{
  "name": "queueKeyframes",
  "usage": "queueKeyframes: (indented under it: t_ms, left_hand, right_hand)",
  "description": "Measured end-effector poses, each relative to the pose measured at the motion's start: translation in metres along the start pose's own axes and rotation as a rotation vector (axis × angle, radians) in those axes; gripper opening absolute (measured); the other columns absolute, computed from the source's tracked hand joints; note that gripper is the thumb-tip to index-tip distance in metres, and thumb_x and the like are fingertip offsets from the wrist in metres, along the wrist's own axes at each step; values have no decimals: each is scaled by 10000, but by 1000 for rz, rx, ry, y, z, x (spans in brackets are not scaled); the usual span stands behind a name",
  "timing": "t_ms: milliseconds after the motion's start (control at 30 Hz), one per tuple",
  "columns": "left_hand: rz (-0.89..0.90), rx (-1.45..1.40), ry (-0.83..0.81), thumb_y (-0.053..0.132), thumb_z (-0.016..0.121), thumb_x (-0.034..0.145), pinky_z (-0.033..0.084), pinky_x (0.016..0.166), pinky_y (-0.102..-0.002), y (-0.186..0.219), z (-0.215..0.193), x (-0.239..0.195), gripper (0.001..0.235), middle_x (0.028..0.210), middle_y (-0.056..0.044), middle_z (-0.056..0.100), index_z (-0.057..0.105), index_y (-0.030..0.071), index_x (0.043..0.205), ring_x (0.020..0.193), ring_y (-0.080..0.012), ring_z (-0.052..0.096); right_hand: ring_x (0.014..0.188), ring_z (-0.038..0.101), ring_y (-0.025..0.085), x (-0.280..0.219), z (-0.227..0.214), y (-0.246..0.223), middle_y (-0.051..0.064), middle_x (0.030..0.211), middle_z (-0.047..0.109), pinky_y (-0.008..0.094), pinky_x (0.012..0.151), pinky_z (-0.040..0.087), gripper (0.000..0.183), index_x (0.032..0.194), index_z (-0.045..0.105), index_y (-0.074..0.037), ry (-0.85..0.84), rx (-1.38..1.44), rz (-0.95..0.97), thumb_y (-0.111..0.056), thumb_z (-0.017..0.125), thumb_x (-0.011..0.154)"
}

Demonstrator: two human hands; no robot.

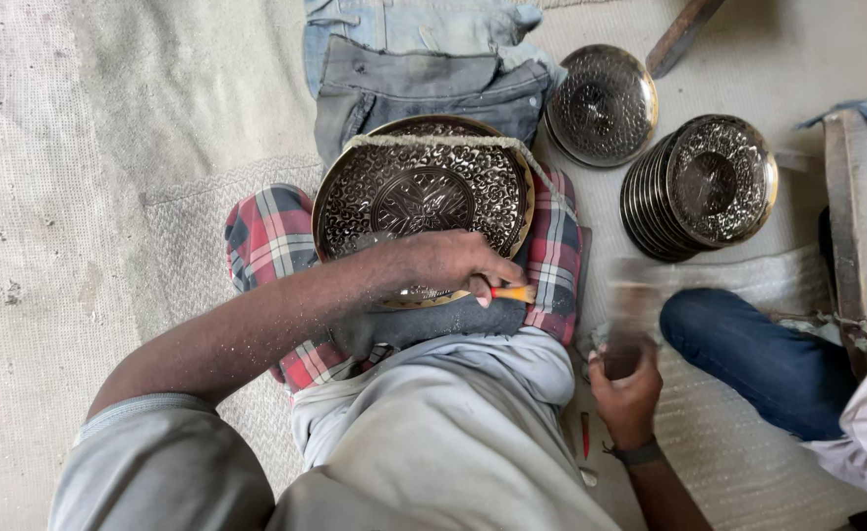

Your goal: The person sits on the floor and uses a wooden mallet to repeatedly strike a small cylindrical tool placed on a brass plate. The plate is held steady on a cushion between the legs. The person adjusts the tool position and continues hammering to create a textured pattern on the plate surface.

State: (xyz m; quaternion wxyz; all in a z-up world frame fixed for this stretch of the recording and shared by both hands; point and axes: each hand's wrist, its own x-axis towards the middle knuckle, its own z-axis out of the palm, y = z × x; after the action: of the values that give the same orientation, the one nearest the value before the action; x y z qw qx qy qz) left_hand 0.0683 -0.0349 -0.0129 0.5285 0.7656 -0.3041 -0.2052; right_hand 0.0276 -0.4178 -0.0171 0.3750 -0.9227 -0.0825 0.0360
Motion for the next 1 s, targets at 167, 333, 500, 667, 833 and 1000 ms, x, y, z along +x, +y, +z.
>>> queueKeyframes:
  t_ms: [167,333,500,667,833,1000]
  left_hand:
    - [-17,42,40,167,715,874,625,801,-408,-3,-3,1,488,1092,-67,795,640,227,1352,949,-198,781]
    - [-113,-8,73,197,736,859,623,853,-407,-2,-2,-5,551,1062,-84,790,602,220,1394,959,-212,783]
    - [-133,-35,155,209,770,844,614,869,-411,-2,0,-12,566,1091,-78,785,601,175,1384,988,-211,775]
    - [-209,40,269,223,813,797,612,845,-391,-5,6,-17,611,1015,-60,803,599,162,1367,911,-204,781]
    - [-236,-89,313,169,783,840,622,818,-366,-6,12,-23,582,999,-60,798,599,164,1392,880,-202,790]
    - [-278,-78,406,158,805,826,623,804,-351,-1,16,-29,548,980,-50,809,617,149,1341,876,-188,792]
  right_hand:
    - [991,685,337,13,1,-11,190,1101,695,386,885,554,560,1291,582,-17,-38,-20,-87,-74,798,777]
    - [1003,687,342,25,-4,-18,194,1139,687,393,879,544,670,1331,576,-24,-124,-198,-250,-47,827,711]
    - [1055,689,348,43,-9,-25,208,1182,703,423,874,552,691,1333,579,-36,-195,-441,-278,-76,836,693]
    - [1034,694,359,72,-13,-36,214,1137,703,432,888,553,666,1342,558,-44,-268,-237,-212,-103,820,732]
    - [1015,727,298,92,-13,-55,179,1126,722,370,905,567,632,1359,555,-75,-361,-116,-238,-120,782,772]
    - [796,740,342,113,-25,-80,168,1031,752,412,777,572,734,1450,551,-158,-501,-456,88,-106,785,756]
